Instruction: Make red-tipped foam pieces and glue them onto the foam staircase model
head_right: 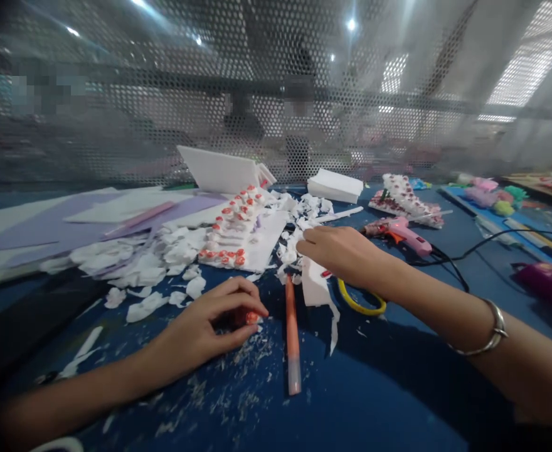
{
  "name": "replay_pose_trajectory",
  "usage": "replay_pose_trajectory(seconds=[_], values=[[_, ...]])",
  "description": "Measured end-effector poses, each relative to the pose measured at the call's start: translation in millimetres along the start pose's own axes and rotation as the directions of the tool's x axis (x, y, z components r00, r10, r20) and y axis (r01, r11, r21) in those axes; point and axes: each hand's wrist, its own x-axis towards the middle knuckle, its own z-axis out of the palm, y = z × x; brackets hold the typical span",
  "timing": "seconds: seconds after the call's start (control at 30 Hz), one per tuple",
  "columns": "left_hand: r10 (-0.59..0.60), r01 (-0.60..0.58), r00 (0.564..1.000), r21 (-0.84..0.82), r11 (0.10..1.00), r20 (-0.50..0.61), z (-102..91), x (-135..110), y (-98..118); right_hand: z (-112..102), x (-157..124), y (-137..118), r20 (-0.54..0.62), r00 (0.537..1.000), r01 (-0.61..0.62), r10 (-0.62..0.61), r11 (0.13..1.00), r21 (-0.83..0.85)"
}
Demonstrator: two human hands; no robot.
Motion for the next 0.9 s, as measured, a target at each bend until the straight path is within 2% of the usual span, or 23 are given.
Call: replay_pose_trajectory(seconds=[0.1, 0.23, 0.3, 0.33, 0.37, 0.43, 0.5, 0.6, 0.7, 0.8, 0.87, 0.9], values=[[0.003, -0.003, 1.0, -0.054, 0.999, 0.012, -1.6, 0.7, -2.4, -2.9, -16.2, 10.6, -0.005, 0.995, -0.102, 0.102, 0.995, 0.011], [-0.059, 0.063, 0.998, -0.189, 0.98, 0.024, -4.3, 2.9, -5.4, -5.9, -58.9, 41.4, -0.038, 0.964, -0.262, 0.262, 0.965, -0.021], [-0.096, 0.098, 0.995, -0.244, 0.965, 0.02, -5.0, 3.9, -6.9, -2.7, -82.8, 61.5, -0.107, 0.913, -0.402, 0.394, 0.913, -0.066], [-0.108, 0.108, 0.994, -0.266, 0.958, 0.016, -5.2, 4.3, -7.8, 1.0, -93.4, 71.0, -0.165, 0.84, -0.533, 0.516, 0.843, -0.078], [-0.115, 0.113, 0.993, -0.282, 0.953, 0.01, -5.2, 4.6, -8.6, 5.9, -102.3, 79.6, -0.168, 0.812, -0.576, 0.559, 0.814, -0.073], [-0.121, 0.114, 0.993, -0.299, 0.947, -0.007, -5.4, 5.1, -9.9, 17.8, -114.4, 92.4, -0.118, 0.799, -0.596, 0.589, 0.802, -0.033], [-0.124, 0.112, 0.992, -0.307, 0.945, -0.022, -5.9, 5.7, -10.2, 29.7, -119.2, 99.0, -0.094, 0.798, -0.598, 0.595, 0.801, -0.011], [-0.149, 0.13, 0.988, -0.332, 0.934, -0.034, -7.8, 7.4, -8.8, 42.7, -117.9, 101.0, -0.119, 0.786, -0.611, 0.606, 0.791, -0.006], [-0.208, 0.18, 0.978, -0.393, 0.902, -0.029, -9.7, 9.3, -7.0, 47.9, -114.0, 99.7, -0.172, 0.749, -0.657, 0.64, 0.751, -0.064], [-0.269, 0.231, 0.963, -0.491, 0.84, -0.008, -10.5, 10.1, -6.9, 43.0, -109.4, 95.9, -0.231, 0.681, -0.73, 0.695, 0.669, -0.14], [-0.298, 0.254, 0.955, -0.556, 0.791, 0.013, -10.7, 9.7, -7.6, 33.0, -104.6, 89.2, -0.237, 0.667, -0.744, 0.706, 0.651, -0.151], [-0.309, 0.262, 0.951, -0.58, 0.771, 0.018, -10.8, 9.5, -8.1, 26.6, -101.5, 84.0, -0.228, 0.675, -0.736, 0.702, 0.661, -0.145]])
